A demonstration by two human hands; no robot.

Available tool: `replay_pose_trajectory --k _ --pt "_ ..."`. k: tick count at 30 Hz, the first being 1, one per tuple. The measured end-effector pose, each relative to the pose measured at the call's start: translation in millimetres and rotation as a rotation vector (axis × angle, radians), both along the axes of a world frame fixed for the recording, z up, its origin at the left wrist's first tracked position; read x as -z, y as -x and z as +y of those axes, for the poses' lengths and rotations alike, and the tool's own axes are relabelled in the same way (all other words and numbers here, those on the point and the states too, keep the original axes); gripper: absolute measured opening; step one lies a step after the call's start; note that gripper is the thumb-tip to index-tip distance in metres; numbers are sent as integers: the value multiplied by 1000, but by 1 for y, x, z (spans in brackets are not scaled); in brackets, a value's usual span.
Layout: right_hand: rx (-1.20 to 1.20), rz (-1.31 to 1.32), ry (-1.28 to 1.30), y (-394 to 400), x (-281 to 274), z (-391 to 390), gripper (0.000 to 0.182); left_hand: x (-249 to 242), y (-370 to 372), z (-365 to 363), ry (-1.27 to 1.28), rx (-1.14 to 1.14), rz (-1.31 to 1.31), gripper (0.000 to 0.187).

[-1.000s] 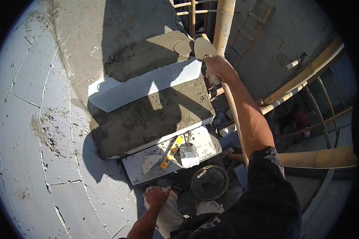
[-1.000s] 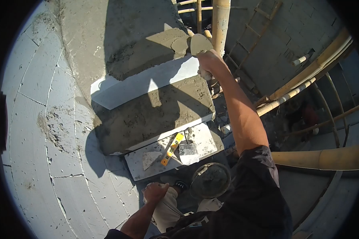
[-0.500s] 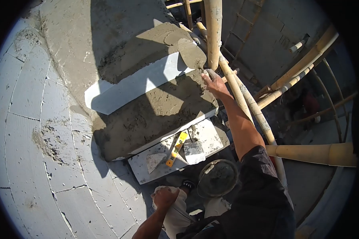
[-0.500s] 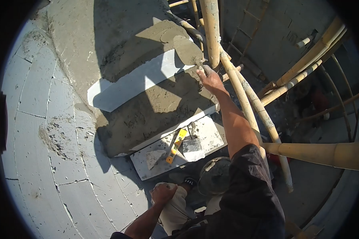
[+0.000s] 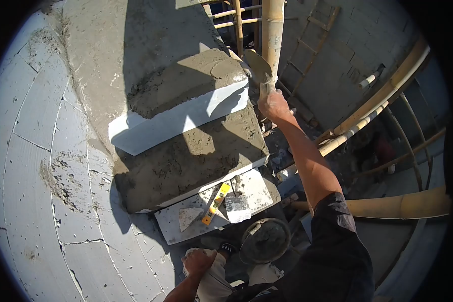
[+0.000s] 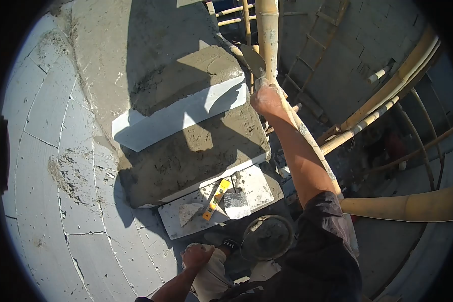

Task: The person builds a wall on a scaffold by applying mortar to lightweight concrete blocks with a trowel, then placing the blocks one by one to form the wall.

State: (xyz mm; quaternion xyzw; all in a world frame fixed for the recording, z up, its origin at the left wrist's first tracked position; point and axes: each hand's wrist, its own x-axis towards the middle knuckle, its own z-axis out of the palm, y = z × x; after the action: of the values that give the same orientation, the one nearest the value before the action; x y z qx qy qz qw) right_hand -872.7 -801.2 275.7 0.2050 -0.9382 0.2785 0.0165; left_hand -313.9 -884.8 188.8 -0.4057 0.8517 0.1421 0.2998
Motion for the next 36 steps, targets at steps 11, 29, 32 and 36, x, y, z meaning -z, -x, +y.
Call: replay_pose_trajectory --k 11,29,32,36 --pt "190 -154 -166 -57 -33 -57 43 -7 4 1 4 -1 11 62" --pt "43 -1063 1206 18 -82 -83 36 -9 -5 -6 10 -21 -4 66" --pt "56 -1092 1201 5 -92 -118 33 -12 -7 -8 14 -41 16 65" --pt "-4 -1185 1122 -13 -88 -157 27 -13 -16 -10 12 -120 32 60"
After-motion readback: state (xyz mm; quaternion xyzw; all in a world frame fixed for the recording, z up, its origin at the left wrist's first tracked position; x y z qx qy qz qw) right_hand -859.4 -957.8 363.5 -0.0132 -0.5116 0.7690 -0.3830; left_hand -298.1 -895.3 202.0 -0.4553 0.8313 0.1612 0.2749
